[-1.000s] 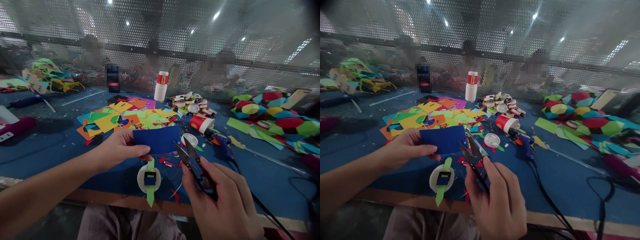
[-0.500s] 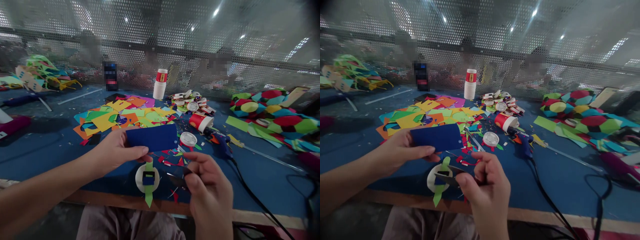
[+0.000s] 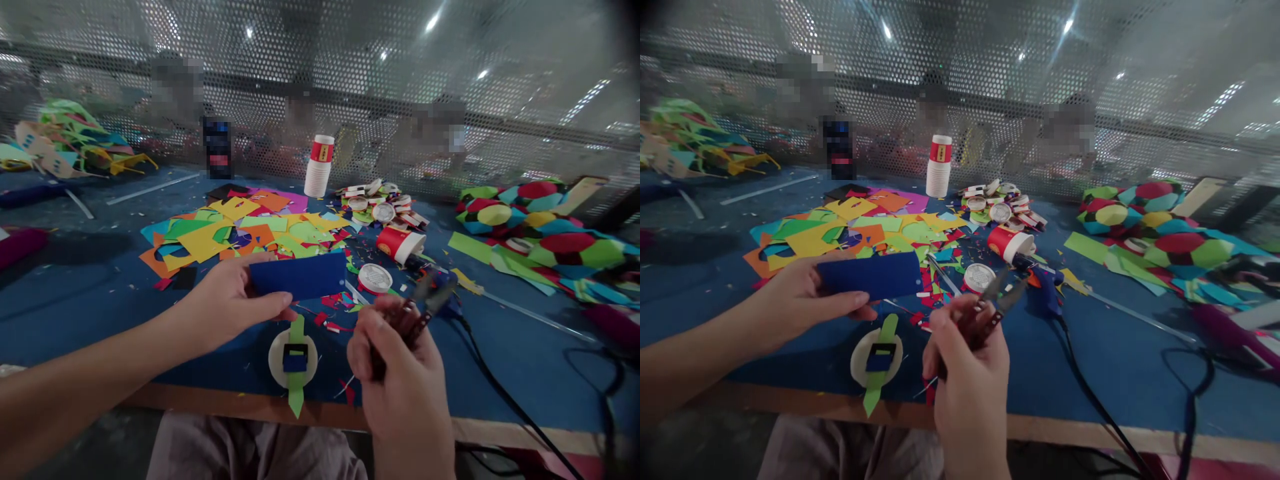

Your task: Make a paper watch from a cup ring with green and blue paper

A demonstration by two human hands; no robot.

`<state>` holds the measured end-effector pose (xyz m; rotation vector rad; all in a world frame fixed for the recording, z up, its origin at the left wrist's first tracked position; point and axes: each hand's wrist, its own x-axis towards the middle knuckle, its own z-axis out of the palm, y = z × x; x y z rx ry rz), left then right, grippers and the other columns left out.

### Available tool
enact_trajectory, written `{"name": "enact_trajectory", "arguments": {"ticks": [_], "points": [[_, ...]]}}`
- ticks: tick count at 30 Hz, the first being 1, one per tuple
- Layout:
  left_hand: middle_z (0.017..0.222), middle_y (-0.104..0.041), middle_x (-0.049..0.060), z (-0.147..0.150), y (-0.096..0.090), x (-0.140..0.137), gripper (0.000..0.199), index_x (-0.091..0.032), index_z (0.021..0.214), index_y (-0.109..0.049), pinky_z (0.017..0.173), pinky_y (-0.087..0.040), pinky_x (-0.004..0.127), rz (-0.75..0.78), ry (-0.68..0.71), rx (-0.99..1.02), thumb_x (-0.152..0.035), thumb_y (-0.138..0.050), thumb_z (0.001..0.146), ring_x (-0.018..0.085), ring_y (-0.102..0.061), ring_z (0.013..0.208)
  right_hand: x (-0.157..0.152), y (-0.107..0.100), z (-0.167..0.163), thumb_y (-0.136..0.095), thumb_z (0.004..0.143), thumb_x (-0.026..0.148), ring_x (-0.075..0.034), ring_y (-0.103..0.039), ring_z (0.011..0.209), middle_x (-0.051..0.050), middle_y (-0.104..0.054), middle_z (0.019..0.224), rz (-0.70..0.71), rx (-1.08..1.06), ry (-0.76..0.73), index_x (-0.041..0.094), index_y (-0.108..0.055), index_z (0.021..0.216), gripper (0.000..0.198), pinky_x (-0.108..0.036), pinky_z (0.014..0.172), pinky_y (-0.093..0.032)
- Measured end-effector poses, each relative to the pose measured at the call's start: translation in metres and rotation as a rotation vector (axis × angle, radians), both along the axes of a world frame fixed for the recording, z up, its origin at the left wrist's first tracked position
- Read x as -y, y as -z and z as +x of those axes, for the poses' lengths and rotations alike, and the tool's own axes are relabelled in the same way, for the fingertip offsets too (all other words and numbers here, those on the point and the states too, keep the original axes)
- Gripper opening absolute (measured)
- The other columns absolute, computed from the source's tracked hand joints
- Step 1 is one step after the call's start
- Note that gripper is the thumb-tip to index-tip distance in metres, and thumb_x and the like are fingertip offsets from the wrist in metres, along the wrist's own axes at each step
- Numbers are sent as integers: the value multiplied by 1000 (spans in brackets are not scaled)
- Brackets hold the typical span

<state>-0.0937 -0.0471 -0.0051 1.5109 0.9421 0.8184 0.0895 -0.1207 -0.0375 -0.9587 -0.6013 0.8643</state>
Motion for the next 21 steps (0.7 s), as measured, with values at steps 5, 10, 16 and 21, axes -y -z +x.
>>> {"name": "enact_trajectory", "arguments": {"ticks": [5, 10, 16, 21], "points": [[73, -77, -4, -4, 0, 12, 17, -23, 85, -70, 59, -55, 21, 216, 4, -95, -36, -80, 80, 18, -72, 67, 4, 11, -5, -90, 75, 30, -9, -48, 45, 4, -62, 57, -130, 416, 231, 19, -80, 80, 17, -20, 41, -38], [68, -72, -5, -6, -4, 19, 12, -23, 81, -72, 56, -47, 20, 460, 54, -222, -33, -72, 88, 14, -63, 62, 5, 9, -3, -81, 76, 33, -15, -61, 48, -1, -74, 64, -204, 620, 268, 19, -85, 85, 17, -24, 46, -50], [64, -69, -7, -5, -6, 25, 12, -24, 76, -72, 54, -41, 17, 610, 86, -205, -25, -74, 88, 9, -56, 54, 5, 5, -5, -69, 86, 31, -16, -66, 50, 2, -73, 60, -72, 924, 296, 22, -82, 80, 17, -23, 49, -49], [62, -68, -6, -6, -9, 24, 13, -24, 73, -70, 53, -39, 19, 593, 120, -218, -24, -72, 86, 9, -56, 54, 9, 4, -5, -64, 92, 24, -15, -68, 57, 5, -72, 63, 6, 990, 320, 23, -78, 79, 18, -23, 52, -46]]}}
